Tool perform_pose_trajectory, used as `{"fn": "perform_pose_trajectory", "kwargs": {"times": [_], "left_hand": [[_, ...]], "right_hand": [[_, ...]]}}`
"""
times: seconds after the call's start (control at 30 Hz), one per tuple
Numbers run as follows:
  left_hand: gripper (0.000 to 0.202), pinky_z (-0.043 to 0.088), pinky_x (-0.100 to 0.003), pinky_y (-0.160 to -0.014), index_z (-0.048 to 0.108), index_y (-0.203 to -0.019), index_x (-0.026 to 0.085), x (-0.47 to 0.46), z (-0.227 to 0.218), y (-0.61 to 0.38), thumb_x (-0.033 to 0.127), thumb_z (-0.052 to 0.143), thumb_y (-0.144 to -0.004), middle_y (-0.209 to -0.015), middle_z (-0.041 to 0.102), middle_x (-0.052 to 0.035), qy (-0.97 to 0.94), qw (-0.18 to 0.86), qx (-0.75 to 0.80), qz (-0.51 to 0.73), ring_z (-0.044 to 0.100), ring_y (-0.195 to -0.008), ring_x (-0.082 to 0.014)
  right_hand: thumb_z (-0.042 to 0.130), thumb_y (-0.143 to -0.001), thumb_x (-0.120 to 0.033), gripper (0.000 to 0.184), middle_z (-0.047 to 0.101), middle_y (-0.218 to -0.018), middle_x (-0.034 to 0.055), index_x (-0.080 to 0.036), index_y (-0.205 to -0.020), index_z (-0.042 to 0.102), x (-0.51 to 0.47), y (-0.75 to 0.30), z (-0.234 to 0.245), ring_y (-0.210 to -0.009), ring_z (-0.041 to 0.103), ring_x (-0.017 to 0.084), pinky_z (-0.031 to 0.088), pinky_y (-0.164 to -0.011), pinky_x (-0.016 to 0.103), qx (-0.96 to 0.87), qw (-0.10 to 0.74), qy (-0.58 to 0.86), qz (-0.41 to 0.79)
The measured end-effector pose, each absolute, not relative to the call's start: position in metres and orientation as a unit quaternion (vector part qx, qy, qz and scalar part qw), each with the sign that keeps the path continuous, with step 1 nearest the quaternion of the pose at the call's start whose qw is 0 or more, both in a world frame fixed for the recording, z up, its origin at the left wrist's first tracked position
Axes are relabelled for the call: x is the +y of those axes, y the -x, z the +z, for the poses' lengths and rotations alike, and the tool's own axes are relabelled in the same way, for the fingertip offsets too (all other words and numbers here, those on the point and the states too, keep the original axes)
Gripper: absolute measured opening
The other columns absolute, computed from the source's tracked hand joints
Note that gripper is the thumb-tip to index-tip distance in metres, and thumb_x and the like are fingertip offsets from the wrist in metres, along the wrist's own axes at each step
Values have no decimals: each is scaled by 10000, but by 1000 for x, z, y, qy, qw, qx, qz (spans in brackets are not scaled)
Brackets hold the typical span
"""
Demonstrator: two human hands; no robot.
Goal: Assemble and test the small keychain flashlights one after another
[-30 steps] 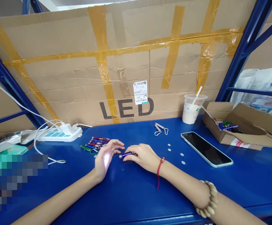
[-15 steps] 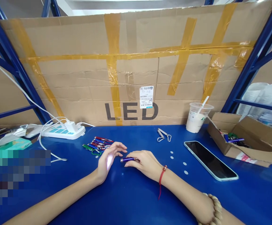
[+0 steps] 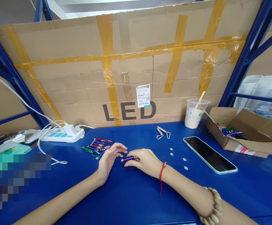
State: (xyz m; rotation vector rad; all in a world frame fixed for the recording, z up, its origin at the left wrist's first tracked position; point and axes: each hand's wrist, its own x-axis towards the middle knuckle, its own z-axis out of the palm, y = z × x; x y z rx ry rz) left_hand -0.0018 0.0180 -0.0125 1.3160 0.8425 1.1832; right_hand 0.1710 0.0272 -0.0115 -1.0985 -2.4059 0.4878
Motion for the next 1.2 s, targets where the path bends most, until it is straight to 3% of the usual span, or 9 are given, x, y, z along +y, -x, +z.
{"fn": "perform_pose_trajectory", "kwargs": {"times": [0.13,0.3,0.37,0.53,0.63,0.77,0.93,1.0,1.2], "left_hand": [[276,388,-309,-769,540,-829,172,20,-15,3,373,357,-779,-932,565,-75,-566,552,358,496,532,-923,-226],[244,390,-300,-777,532,-827,188,26,-21,4,354,359,-785,-918,566,-52,-572,515,397,500,536,-927,-208],[205,386,-300,-781,527,-822,192,27,-22,4,333,385,-773,-918,565,-46,-566,480,440,506,545,-909,-199],[157,396,-293,-764,524,-823,196,29,-22,3,295,458,-722,-926,570,-42,-553,436,504,500,555,-881,-187],[159,404,-289,-752,526,-821,194,30,-21,3,286,456,-712,-919,576,-42,-556,439,503,496,560,-855,-178],[125,413,-278,-741,523,-790,186,31,-21,2,231,434,-714,-874,583,-34,-559,446,507,481,562,-815,-161],[111,424,-283,-747,506,-754,183,30,-22,1,171,397,-739,-783,583,-21,-623,429,494,428,555,-762,-149],[124,418,-296,-749,507,-762,189,29,-22,3,143,395,-736,-788,587,-19,-686,361,496,391,545,-759,-154],[279,344,-355,-886,540,-1008,198,54,-11,37,107,360,-815,-1063,578,-59,-799,-30,529,283,484,-1004,-208]], "right_hand": [[497,-856,-496,305,657,-734,-16,-241,-883,662,25,-171,-10,-634,571,134,350,-564,218,-869,224,404,177],[367,-932,-374,270,652,-1030,4,-271,-1143,500,24,-173,-9,-833,618,166,406,-692,263,-836,253,460,162],[385,-915,-303,245,643,-1041,13,-260,-1142,466,26,-175,-9,-833,619,177,412,-684,278,-829,229,488,147],[389,-881,-210,170,606,-950,17,-234,-945,545,37,-186,-12,-743,596,162,408,-613,261,-823,183,533,67],[429,-871,-232,203,577,-1006,58,-213,-998,586,48,-196,-17,-793,591,176,434,-699,293,-803,161,574,19],[418,-892,-317,304,565,-1105,122,-186,-1100,598,63,-211,-24,-1032,532,261,407,-859,399,-767,141,624,-50],[401,-903,-352,365,545,-1146,180,-134,-1087,629,73,-223,-29,-1080,496,313,397,-878,446,-689,98,708,-118],[428,-890,-382,382,537,-1149,186,-135,-1107,622,74,-225,-31,-1067,500,318,412,-862,444,-675,111,718,-129],[462,-846,-398,354,531,-1148,146,-193,-1091,615,74,-222,-35,-1077,515,306,417,-899,477,-725,211,649,-97]]}}
